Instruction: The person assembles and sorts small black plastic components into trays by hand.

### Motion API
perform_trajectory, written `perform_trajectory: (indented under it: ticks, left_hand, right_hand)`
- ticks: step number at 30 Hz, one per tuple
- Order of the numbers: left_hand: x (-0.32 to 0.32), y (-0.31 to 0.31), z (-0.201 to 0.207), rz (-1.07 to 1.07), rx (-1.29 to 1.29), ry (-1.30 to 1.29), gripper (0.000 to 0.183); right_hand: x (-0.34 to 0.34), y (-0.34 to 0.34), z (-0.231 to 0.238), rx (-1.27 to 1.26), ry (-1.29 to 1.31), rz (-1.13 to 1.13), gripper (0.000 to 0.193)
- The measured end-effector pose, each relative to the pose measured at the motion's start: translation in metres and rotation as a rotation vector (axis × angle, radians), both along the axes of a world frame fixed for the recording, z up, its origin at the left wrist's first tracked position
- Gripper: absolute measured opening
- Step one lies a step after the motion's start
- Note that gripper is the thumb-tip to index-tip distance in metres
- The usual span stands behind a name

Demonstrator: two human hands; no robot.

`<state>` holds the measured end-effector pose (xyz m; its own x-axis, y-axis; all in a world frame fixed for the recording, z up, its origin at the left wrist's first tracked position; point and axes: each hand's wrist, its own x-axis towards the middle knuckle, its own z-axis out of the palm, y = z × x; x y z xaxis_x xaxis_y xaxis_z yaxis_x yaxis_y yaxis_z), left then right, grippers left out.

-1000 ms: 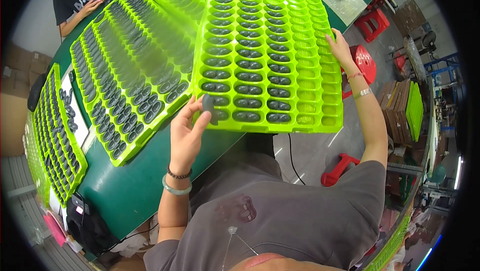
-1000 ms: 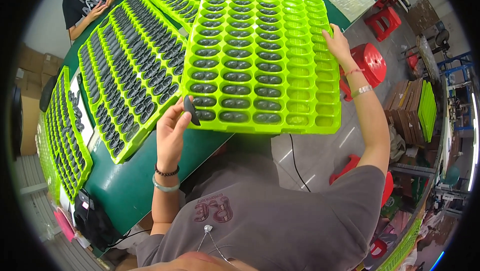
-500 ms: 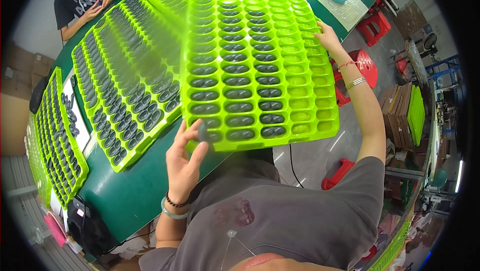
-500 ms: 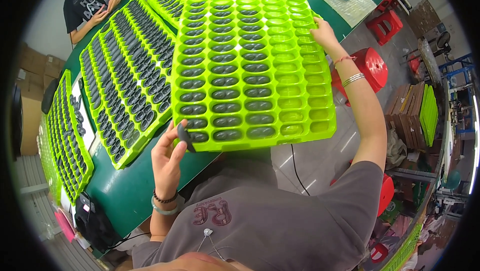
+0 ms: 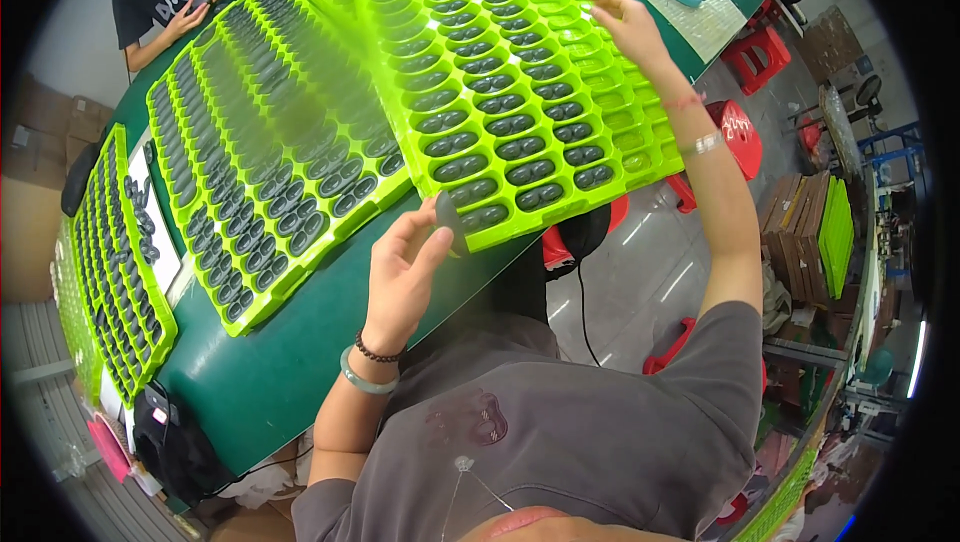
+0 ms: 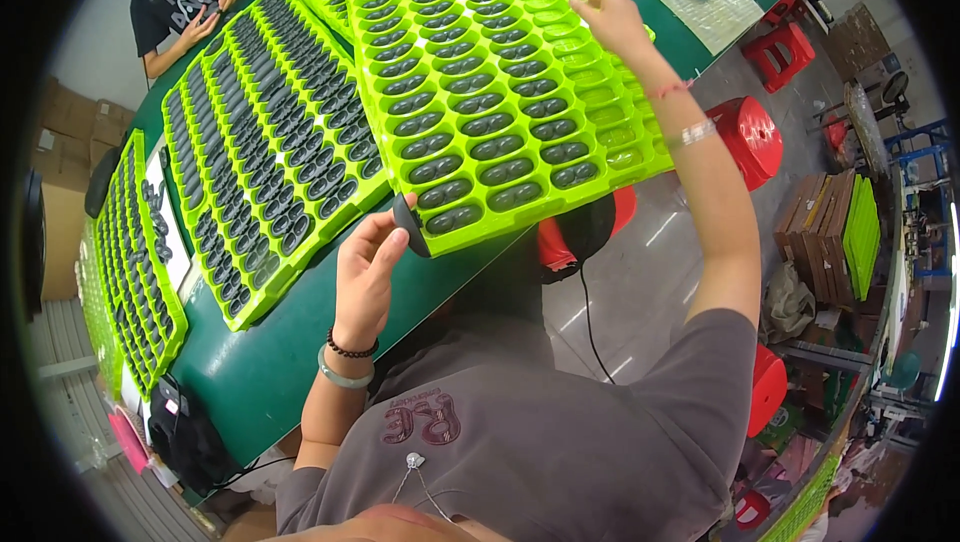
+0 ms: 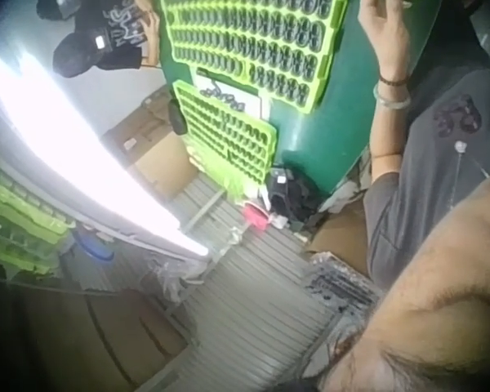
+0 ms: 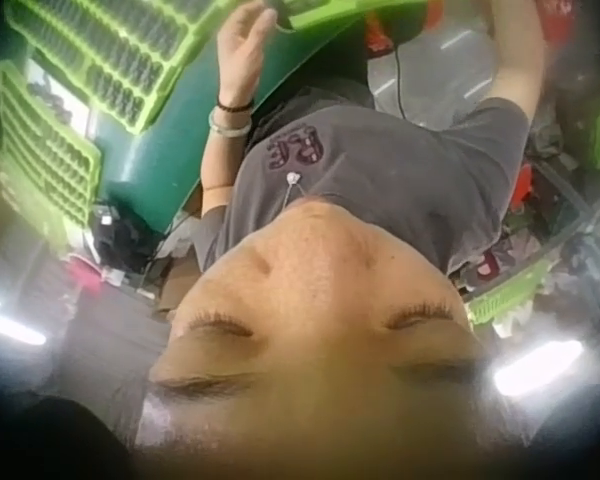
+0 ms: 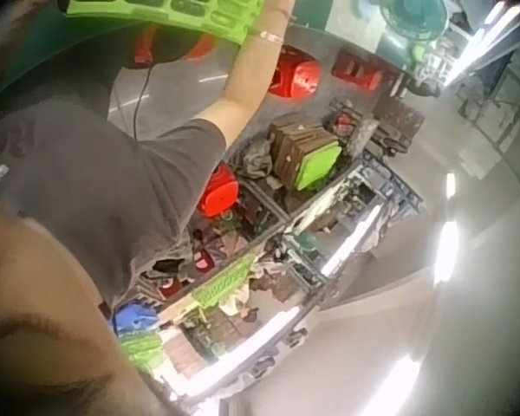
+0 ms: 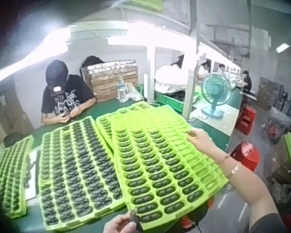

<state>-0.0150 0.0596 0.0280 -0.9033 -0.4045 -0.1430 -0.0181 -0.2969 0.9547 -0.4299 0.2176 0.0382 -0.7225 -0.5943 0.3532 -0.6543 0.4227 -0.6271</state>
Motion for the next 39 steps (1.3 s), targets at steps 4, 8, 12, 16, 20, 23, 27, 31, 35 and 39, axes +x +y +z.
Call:
perform_trajectory:
  ticks: [4,8,12,16,20,23,27,31,35,39]
  left_hand:
    - [-0.001,-0.008,0.003,0.029,0.130,0.069,0.025]
    - [-0.008,-0.019,-0.001,0.064,0.207,0.119,0.025]
    - [0.000,-0.035,-0.004,0.129,0.254,0.139,0.024]
    - [0.003,-0.040,-0.006,0.123,0.343,0.133,0.026]
    - [-0.007,-0.027,-0.018,0.007,0.408,0.133,0.032]
    - [-0.013,-0.024,-0.023,-0.036,0.360,0.122,0.032]
    - [-0.005,-0.030,-0.023,0.000,0.381,0.122,0.029]
    - [-0.003,-0.030,-0.025,-0.010,0.435,0.141,0.028]
    - [-0.002,-0.029,-0.029,-0.010,0.568,0.220,0.029]
    - [-0.001,-0.035,-0.038,0.036,0.708,0.232,0.029]
  right_hand:
    - [0.143,-0.028,0.027,0.063,0.116,0.392,0.018]
    - [0.178,-0.031,0.006,0.303,0.477,0.454,0.025]
    - [0.172,-0.030,0.000,0.365,0.491,0.472,0.029]
    - [0.169,-0.028,-0.007,0.345,0.409,0.515,0.028]
    - [0.174,-0.032,-0.009,0.374,0.478,0.416,0.026]
    - [0.173,-0.034,-0.004,0.389,0.453,0.358,0.025]
    - [0.170,-0.022,0.011,0.321,0.379,0.381,0.026]
    - [0.181,-0.013,0.003,0.323,0.312,0.458,0.026]
    - [0.182,-0.012,-0.006,0.330,0.433,0.447,0.026]
    - [0.182,-0.012,-0.005,0.273,0.358,0.446,0.027]
